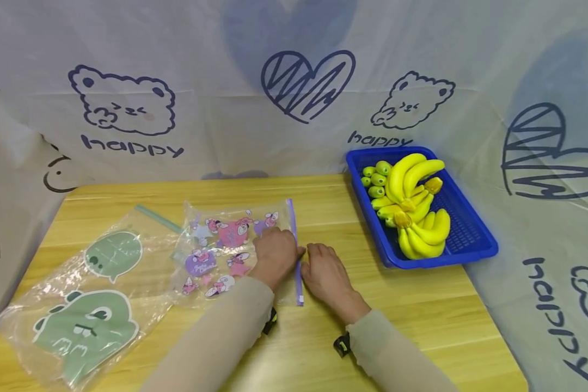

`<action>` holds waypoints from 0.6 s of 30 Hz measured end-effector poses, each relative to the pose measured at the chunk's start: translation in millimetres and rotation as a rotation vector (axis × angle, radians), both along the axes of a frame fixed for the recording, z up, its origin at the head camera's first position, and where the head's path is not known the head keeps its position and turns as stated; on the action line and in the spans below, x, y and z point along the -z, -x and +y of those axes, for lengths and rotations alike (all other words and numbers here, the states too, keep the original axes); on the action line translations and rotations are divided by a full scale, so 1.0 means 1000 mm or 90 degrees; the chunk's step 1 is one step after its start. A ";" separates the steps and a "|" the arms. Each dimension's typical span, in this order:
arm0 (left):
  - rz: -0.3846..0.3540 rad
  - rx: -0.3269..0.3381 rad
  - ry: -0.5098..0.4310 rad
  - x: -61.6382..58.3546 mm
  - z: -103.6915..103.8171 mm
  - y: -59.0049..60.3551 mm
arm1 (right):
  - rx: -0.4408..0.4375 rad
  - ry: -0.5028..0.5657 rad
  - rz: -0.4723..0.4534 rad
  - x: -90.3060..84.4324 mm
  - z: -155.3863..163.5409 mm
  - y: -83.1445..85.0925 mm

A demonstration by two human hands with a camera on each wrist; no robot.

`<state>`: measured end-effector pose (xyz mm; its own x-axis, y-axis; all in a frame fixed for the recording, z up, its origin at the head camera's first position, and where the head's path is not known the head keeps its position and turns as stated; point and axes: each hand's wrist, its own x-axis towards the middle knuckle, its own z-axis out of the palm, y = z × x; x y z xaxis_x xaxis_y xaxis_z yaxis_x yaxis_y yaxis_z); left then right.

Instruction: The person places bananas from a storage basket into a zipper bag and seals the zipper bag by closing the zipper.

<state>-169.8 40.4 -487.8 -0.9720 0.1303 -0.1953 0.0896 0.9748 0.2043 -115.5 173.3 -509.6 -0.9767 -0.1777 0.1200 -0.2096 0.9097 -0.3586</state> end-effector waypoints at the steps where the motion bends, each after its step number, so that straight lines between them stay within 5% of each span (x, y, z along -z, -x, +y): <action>1: -0.010 -0.006 0.005 0.000 0.001 0.001 | 0.002 0.001 -0.002 0.000 0.000 -0.001; 13: -0.075 -0.025 -0.016 -0.014 0.005 0.003 | 0.011 0.013 -0.011 -0.004 -0.005 0.001; 18: -0.052 -0.015 -0.030 -0.031 -0.004 -0.004 | 0.015 0.037 -0.018 -0.008 -0.009 0.006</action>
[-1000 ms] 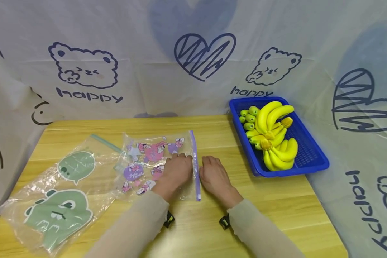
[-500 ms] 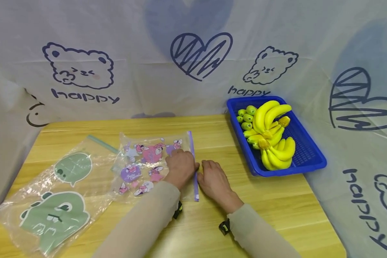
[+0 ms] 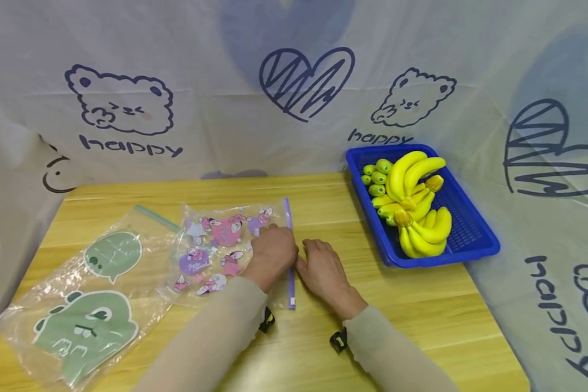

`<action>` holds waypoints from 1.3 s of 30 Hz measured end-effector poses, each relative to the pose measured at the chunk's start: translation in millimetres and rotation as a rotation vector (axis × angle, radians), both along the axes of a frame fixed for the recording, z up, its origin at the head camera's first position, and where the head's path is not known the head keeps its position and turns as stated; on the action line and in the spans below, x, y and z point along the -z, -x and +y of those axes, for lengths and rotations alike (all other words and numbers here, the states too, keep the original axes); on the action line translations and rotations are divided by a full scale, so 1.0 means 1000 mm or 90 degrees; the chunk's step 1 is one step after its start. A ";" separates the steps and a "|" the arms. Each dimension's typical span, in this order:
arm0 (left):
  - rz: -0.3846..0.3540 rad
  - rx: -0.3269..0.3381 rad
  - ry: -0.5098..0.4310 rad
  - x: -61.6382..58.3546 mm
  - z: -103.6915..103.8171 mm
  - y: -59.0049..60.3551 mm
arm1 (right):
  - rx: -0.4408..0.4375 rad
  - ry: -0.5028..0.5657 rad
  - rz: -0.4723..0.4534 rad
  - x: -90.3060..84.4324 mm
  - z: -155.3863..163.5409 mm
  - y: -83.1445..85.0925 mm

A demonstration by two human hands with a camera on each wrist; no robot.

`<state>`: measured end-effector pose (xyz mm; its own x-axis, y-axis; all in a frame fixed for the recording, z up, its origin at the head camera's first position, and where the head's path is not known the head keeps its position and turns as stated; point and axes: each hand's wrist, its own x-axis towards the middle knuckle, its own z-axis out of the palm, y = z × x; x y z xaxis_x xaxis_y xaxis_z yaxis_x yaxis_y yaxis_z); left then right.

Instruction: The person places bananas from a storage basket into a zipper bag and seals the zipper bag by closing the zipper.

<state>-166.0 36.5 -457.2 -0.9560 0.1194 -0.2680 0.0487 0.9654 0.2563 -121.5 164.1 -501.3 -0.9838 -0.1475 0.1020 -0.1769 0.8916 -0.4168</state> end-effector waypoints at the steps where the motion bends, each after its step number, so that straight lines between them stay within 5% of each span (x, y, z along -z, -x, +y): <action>1: 0.015 0.005 -0.002 -0.005 -0.003 -0.002 | 0.003 0.007 -0.003 -0.002 -0.002 0.001; 11: 0.103 0.023 -0.011 -0.070 -0.029 -0.017 | 0.037 0.098 -0.045 -0.035 -0.021 0.017; 21: 0.159 -0.034 -0.064 -0.131 -0.080 -0.034 | 0.012 0.134 -0.008 -0.106 -0.023 0.022; 30: 0.153 0.012 -0.108 -0.155 -0.087 -0.050 | -0.075 0.094 0.071 -0.162 -0.041 0.009; 39: 0.109 -0.022 -0.112 -0.179 -0.127 -0.054 | 0.001 -0.005 0.174 -0.201 -0.006 0.002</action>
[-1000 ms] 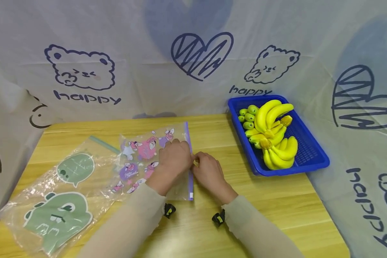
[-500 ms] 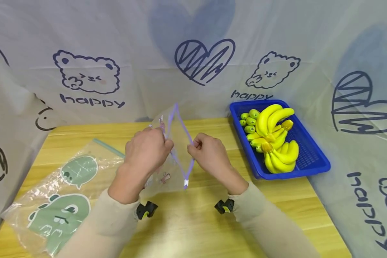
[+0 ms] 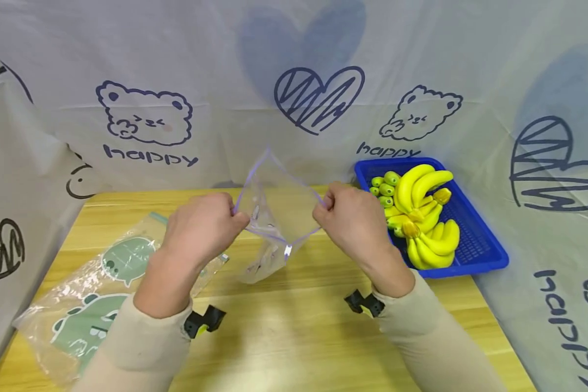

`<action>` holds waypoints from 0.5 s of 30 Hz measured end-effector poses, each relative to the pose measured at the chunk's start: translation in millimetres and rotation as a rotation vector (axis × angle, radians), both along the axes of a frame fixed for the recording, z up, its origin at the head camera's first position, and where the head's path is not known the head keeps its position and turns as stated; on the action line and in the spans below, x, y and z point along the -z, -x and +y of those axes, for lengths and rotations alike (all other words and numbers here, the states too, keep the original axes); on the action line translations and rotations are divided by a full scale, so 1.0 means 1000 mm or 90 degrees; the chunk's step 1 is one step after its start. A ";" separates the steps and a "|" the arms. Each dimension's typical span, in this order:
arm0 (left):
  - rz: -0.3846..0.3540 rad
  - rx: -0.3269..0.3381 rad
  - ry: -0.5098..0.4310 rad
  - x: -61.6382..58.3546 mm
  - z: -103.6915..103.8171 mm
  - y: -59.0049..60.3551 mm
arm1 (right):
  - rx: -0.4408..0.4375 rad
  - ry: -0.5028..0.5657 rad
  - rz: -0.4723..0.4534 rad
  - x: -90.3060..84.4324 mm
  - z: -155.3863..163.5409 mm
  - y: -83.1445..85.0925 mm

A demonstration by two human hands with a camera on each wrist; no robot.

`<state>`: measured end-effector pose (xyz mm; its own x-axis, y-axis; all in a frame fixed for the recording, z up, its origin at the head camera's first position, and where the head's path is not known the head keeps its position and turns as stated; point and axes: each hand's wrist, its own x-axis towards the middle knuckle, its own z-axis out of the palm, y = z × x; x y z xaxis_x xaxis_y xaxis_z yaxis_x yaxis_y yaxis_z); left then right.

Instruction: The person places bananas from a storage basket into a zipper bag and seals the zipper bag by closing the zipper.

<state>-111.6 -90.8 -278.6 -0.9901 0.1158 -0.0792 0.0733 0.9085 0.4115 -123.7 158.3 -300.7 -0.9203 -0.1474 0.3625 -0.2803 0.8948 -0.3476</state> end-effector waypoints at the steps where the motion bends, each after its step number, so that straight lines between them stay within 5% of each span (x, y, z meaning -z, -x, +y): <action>1: -0.008 -0.003 0.001 -0.001 -0.005 0.000 | 0.009 -0.002 -0.002 -0.004 0.003 -0.001; 6: -0.015 0.009 -0.007 0.002 -0.013 0.000 | -0.014 0.012 -0.054 -0.014 -0.002 -0.008; 15: -0.005 0.014 -0.048 0.028 0.020 0.007 | -0.139 0.036 -0.118 0.004 -0.044 -0.007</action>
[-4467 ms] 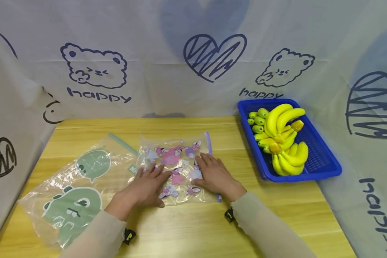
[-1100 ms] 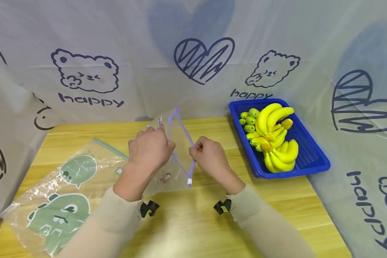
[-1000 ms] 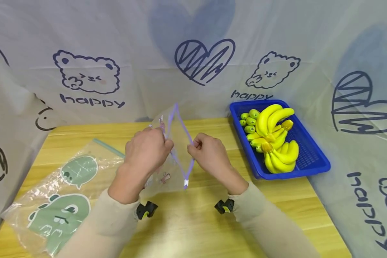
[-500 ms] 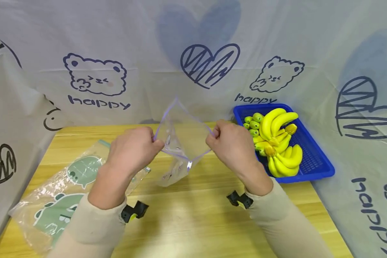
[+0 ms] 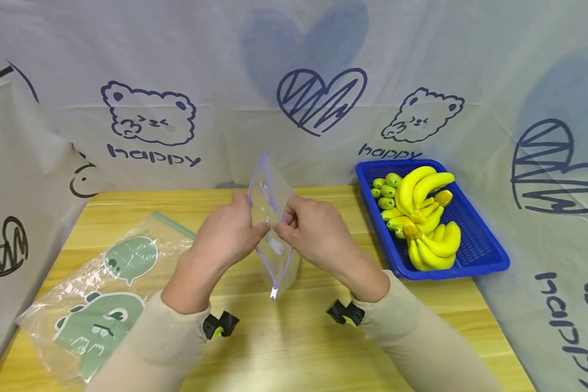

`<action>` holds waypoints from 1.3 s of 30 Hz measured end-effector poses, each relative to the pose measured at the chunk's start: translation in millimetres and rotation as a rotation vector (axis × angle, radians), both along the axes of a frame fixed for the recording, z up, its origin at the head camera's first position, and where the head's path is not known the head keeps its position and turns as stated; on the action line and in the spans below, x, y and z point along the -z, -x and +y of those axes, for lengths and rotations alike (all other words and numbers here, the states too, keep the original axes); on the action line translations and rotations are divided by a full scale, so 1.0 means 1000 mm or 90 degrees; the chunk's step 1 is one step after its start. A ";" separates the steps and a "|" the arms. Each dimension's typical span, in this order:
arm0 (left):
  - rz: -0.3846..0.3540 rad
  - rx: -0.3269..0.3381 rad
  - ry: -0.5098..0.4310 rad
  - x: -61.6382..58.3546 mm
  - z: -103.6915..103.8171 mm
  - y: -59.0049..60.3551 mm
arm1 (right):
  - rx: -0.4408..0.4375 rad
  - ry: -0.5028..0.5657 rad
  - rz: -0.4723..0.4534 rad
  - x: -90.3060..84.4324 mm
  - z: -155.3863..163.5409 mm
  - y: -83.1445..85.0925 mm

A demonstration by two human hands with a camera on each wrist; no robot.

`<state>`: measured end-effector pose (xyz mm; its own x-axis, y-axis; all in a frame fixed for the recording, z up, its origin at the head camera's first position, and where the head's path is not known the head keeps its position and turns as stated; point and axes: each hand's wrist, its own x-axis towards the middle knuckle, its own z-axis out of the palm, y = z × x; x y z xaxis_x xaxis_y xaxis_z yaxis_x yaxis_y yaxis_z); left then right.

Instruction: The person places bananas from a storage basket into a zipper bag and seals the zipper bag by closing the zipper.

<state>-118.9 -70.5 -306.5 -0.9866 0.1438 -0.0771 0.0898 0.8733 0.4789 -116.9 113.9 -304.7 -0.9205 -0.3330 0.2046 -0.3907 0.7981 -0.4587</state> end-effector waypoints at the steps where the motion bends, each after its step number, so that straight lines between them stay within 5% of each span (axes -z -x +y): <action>1: -0.004 0.004 -0.001 0.003 0.001 0.002 | -0.009 0.009 -0.002 0.002 -0.002 0.002; 7: -0.086 0.016 0.074 0.013 -0.015 0.005 | 0.005 -0.007 -0.050 0.004 0.012 0.008; 11: -0.151 0.029 0.127 0.005 -0.028 -0.002 | 0.037 -0.041 -0.082 -0.011 0.029 0.003; 17: -0.192 0.106 0.036 -0.013 -0.028 -0.016 | -0.049 -0.012 -0.131 -0.022 0.027 0.001; 21: -0.139 0.076 -0.012 -0.009 -0.025 -0.009 | -0.022 -0.025 -0.142 -0.015 0.021 0.011; 25: -0.069 0.043 0.033 0.013 -0.022 0.008 | 0.015 -0.078 -0.125 0.002 0.017 0.031; 30: -0.117 0.000 0.114 0.036 -0.029 0.021 | 0.099 -0.145 -0.104 0.023 0.026 0.047; 34: -0.106 0.010 0.090 0.038 -0.028 0.021 | 0.091 -0.188 -0.089 0.030 0.022 0.046; 39: -0.013 0.034 0.048 0.029 -0.014 0.017 | 0.078 -0.189 -0.053 0.032 0.004 0.045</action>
<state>-135.7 -84.6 -335.3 -0.9759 0.1888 -0.1094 0.1278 0.9009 0.4147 -162.2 117.7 -336.8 -0.9669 -0.2523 0.0373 -0.2541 0.9405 -0.2255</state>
